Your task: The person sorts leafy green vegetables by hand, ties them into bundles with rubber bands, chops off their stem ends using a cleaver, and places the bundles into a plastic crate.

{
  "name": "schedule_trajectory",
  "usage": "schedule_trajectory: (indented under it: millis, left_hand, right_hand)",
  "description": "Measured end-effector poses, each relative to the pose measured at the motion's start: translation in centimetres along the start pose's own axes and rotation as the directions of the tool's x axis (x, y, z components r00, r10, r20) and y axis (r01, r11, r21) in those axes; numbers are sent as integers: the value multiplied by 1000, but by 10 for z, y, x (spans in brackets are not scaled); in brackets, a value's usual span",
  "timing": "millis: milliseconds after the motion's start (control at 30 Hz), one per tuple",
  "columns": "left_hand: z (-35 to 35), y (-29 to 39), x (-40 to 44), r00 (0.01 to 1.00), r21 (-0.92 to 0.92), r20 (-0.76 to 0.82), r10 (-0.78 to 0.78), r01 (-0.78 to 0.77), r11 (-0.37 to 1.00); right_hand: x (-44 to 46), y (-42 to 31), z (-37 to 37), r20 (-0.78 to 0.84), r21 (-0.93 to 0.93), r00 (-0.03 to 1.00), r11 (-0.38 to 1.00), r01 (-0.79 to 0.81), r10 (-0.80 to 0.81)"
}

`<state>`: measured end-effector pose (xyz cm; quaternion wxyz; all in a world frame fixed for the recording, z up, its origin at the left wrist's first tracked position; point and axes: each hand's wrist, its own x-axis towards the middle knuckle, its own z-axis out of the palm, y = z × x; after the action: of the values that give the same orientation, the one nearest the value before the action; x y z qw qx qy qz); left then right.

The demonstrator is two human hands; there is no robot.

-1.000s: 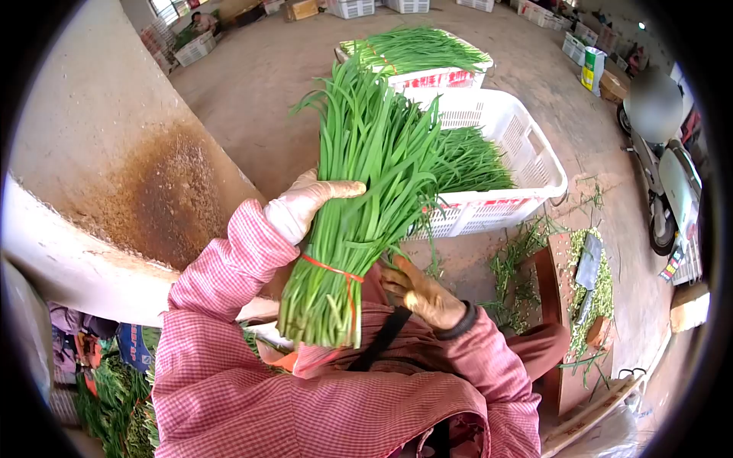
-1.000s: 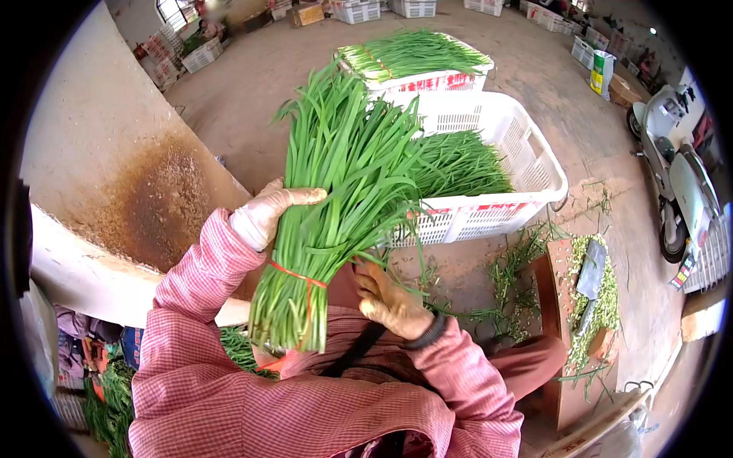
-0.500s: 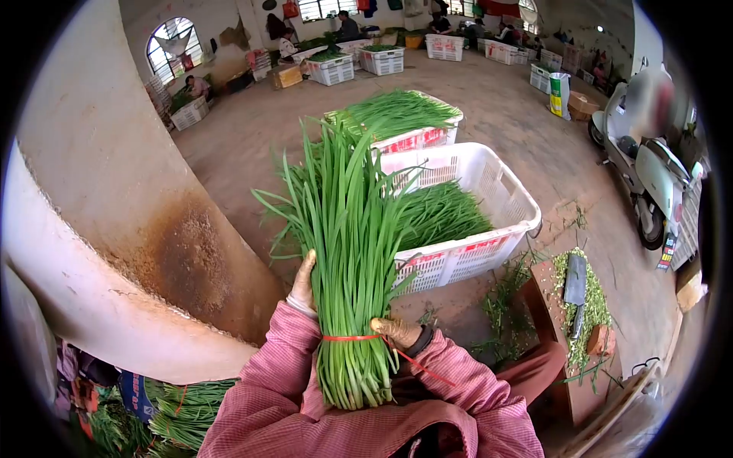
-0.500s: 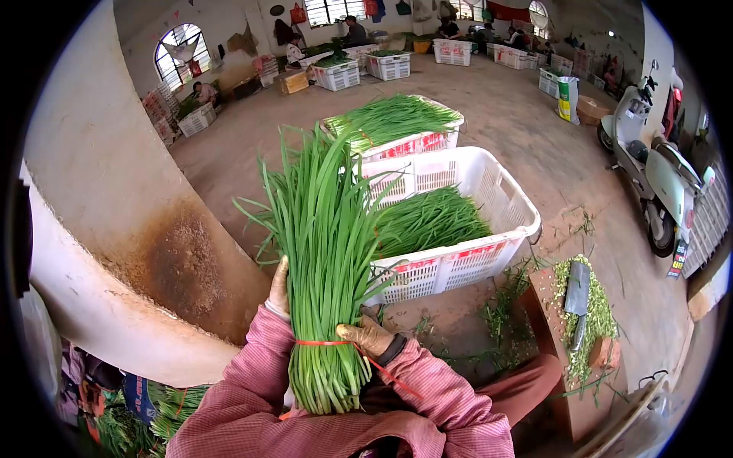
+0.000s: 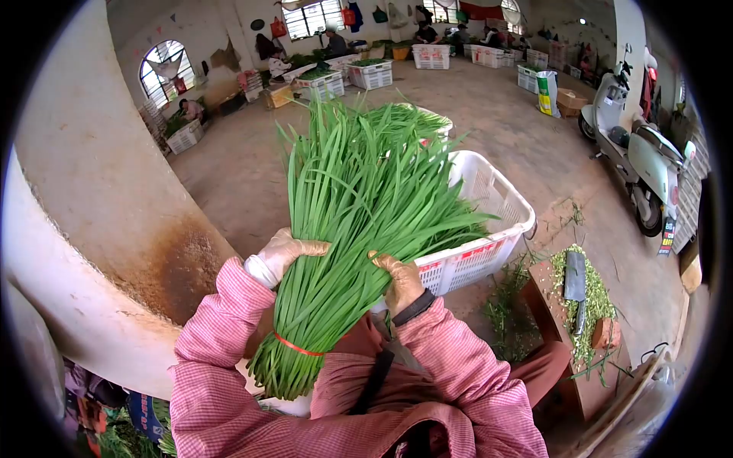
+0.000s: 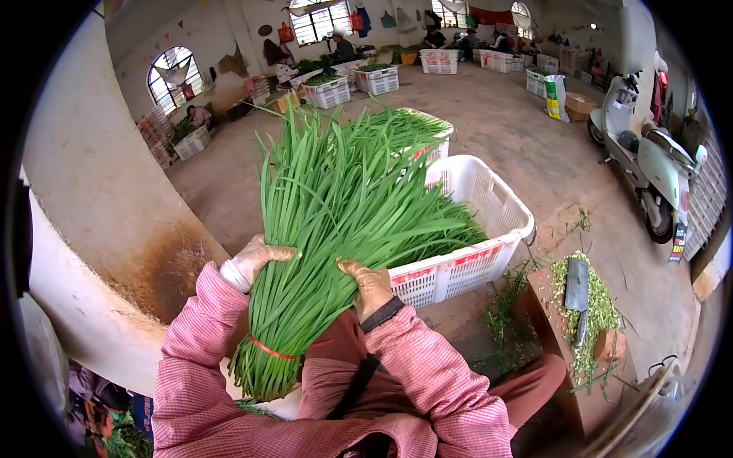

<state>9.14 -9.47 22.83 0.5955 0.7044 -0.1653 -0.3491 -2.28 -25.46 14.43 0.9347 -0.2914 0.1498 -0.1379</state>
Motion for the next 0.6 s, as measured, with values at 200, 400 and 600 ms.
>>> schedule_trajectory:
  millis: [200,400,600]
  left_hand:
    - [-2,-121,-22,994,48,-85,-66,71,996]
    - [20,-183,-50,991,-294,-102,-81,48,955]
    - [40,-163,-44,995,-130,-104,-12,-2,991]
  right_hand:
    - [-35,107,-122,-87,2,966,969,-246,245]
    - [-17,111,-242,-332,205,842,904,-376,425]
    - [16,-29,-263,-385,-542,684,752,376,-620]
